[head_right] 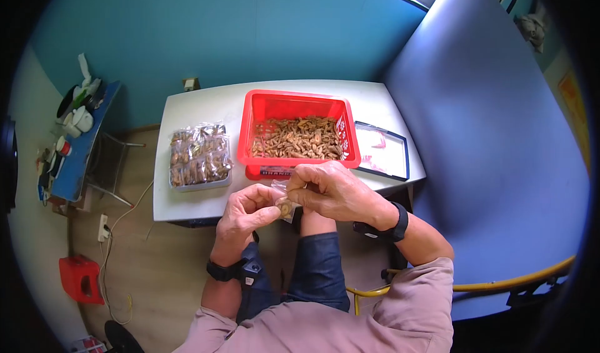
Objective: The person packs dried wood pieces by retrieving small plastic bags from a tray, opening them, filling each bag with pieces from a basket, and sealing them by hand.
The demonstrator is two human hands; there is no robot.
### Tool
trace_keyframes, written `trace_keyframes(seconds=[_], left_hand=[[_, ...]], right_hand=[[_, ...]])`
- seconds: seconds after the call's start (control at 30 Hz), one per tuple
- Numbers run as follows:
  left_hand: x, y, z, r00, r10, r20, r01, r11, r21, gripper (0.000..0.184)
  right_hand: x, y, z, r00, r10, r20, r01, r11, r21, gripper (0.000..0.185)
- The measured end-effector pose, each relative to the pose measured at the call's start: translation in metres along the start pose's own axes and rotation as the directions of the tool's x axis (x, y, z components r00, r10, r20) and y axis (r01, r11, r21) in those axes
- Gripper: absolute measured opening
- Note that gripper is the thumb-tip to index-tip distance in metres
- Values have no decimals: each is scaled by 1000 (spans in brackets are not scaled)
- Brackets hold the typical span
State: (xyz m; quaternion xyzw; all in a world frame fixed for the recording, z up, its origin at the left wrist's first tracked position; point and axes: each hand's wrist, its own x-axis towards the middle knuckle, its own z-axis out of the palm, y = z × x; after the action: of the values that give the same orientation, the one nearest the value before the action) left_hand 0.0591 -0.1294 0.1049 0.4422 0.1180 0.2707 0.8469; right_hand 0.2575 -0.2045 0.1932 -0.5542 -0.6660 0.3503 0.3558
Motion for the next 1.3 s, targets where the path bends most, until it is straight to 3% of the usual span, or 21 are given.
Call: trace_keyframes(seconds=[0.13, 0.23, 0.27, 0.47, 0.57, 0.67, 0.73, 0.9, 1.23, 1.3], left_hand=[[-30, -3, 21, 1000, 18, -20, -17, 997, 79, 9], [-52, -15, 29, 1000, 28, -14, -27, 995, 91, 10], [-58, -19, 32, 1000, 27, -15, -25, 995, 98, 10], [-91, -35, 51, 998, -41, -47, 50, 977, 206, 16], [-102, -48, 49, 996, -64, -56, 75, 971, 226, 17], [-109, -50, 49, 995, -72, -67, 87, 960, 267, 18], [-112, -47, 56, 984, -37, -176, 72, 978, 197, 15], [-110, -63, 41, 981, 27, -190, -2, 992, 129, 9], [-96, -80, 3, 939, -24, -343, 34, 999, 21, 11], [-91, -82, -10, 929, -44, -368, 52, 999, 12, 10]], right_hand=[[-26, -11, 21, 999, 44, -5, -43, 995, 90, 12], [-51, -14, 34, 1000, 20, -24, -16, 988, 155, 8], [-59, -15, 38, 996, 89, -12, -84, 967, 242, 7], [-105, -11, 63, 986, 153, -60, -125, 933, 338, 5], [-116, -7, 72, 994, 84, -73, -58, 951, 303, 5], [-119, -7, 78, 989, 120, -82, -87, 941, 327, 5], [-117, -2, 83, 988, 125, -87, -88, 934, 346, 4], [-102, 18, 96, 991, 120, -64, -84, 910, 407, 6], [-60, 63, 121, 985, 170, -15, -138, 848, 511, 11], [-47, 75, 130, 979, 201, -13, -137, 711, 690, 17]])
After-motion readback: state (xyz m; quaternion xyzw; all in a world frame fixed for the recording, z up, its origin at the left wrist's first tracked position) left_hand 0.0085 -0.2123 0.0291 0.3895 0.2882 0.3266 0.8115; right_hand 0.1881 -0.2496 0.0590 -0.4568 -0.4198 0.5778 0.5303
